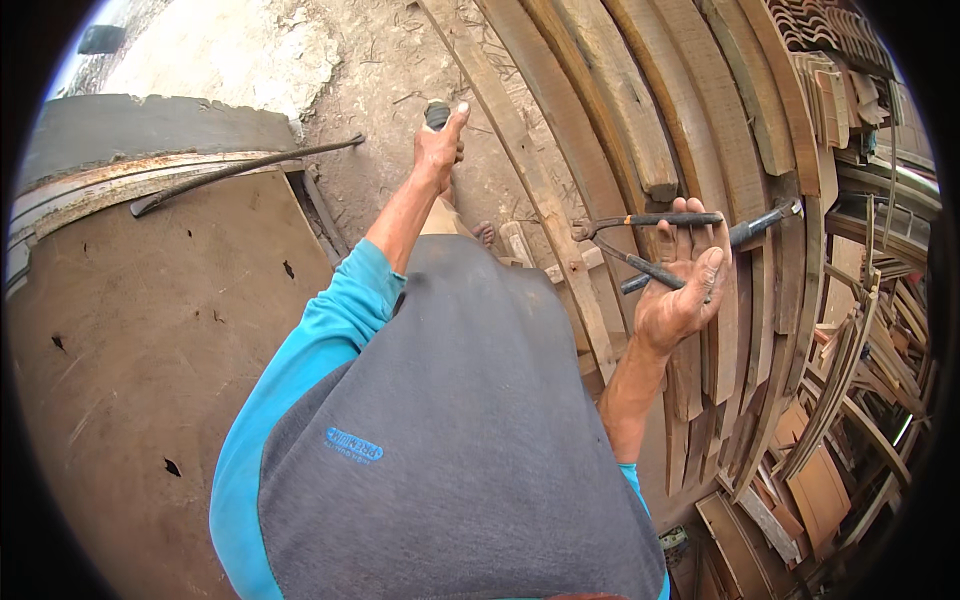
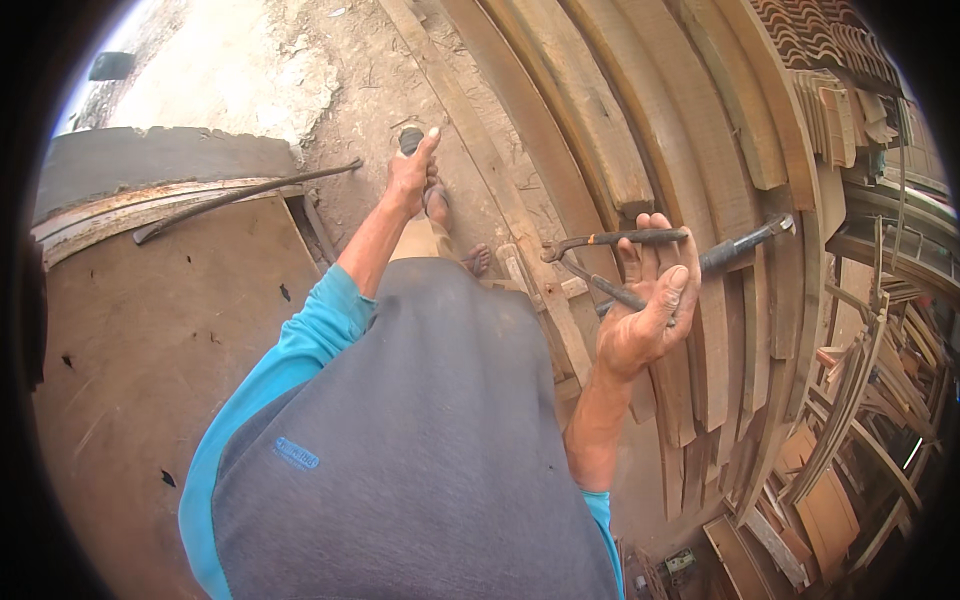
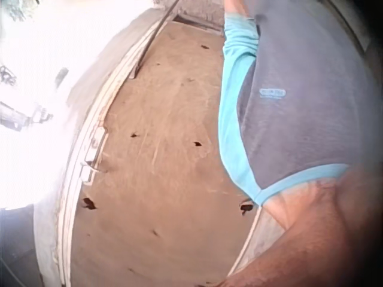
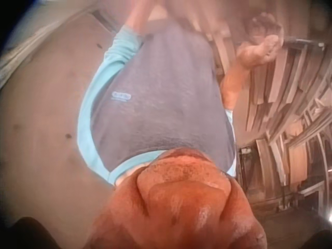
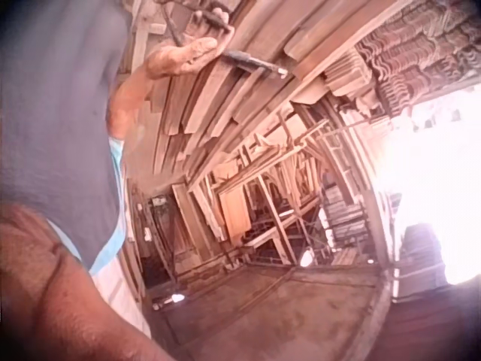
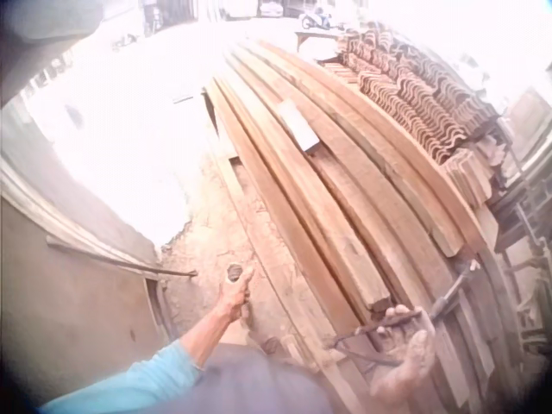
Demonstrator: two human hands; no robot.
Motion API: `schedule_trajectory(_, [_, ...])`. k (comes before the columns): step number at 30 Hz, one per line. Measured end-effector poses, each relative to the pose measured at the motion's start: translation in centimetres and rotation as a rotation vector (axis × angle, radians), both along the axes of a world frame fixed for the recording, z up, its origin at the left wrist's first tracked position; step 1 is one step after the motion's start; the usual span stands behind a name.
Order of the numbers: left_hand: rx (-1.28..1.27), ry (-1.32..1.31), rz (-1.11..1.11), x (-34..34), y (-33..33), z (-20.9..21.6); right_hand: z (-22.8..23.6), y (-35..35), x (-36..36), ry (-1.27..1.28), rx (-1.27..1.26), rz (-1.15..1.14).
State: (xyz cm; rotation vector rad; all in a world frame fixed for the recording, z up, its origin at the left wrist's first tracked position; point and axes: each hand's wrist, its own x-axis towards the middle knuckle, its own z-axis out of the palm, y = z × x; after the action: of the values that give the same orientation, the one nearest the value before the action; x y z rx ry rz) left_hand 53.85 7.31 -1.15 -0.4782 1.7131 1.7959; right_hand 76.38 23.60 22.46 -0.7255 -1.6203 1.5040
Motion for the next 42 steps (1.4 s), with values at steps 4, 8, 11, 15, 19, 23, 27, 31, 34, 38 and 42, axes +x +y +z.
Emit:
schedule_trajectory(4, [-0.045,-0.015,0.078,1.1,-3.4,-1.1,0.9,0.5,-1.5,0.112,-0.064,-0.07])
schedule_trajectory(8, [-0.055,-0.051,0.225,-0.5,-7.6,-0.8,3.7,4.4,-3.8,0.319,-0.046,-0.135])
schedule_trajectory(11, [-0.098,-0.048,0.228,-2.5,-9.0,-0.8,5.1,9.6,-6.2,0.587,-0.081,-0.298])
schedule_trajectory(15, [-0.071,-0.034,0.191,-5.6,-9.2,-0.5,3.5,15.5,-9.5,0.664,-0.004,-0.282])
schedule_trajectory(19, [-0.03,-0.019,0.183,-7.8,-9.9,-0.2,-2.0,16.9,-10.1,0.252,0.111,-0.58])
schedule_trajectory(23, [0.012,0.047,0.189,-9.4,-8.8,0.6,-4.3,15.4,-9.0,-0.576,0.624,-0.689])
schedule_trajectory(27, [0.028,0.111,0.127,-10.9,-7.3,1.3,-3.2,15.0,-8.0,-0.734,0.679,-0.618])
schedule_trajectory(31, [0.073,0.214,0.122,-12.4,-6.7,2.5,-0.9,12.2,-6.3,-0.81,0.785,-0.772])
schedule_trajectory(34, [0.143,0.341,0.075,-13.2,-7.0,4.1,-1.6,9.8,-1.5,-0.992,0.929,-0.985])
schedule_trajectory(38, [0.197,0.417,0.055,-13.9,-5.8,7.6,-6.1,9.0,3.4,-1.093,0.631,-0.909])
schedule_trajectory(42, [0.225,0.432,-0.063,-15.3,-3.7,7.4,-7.2,9.2,3.1,-1.13,0.569,-0.747])
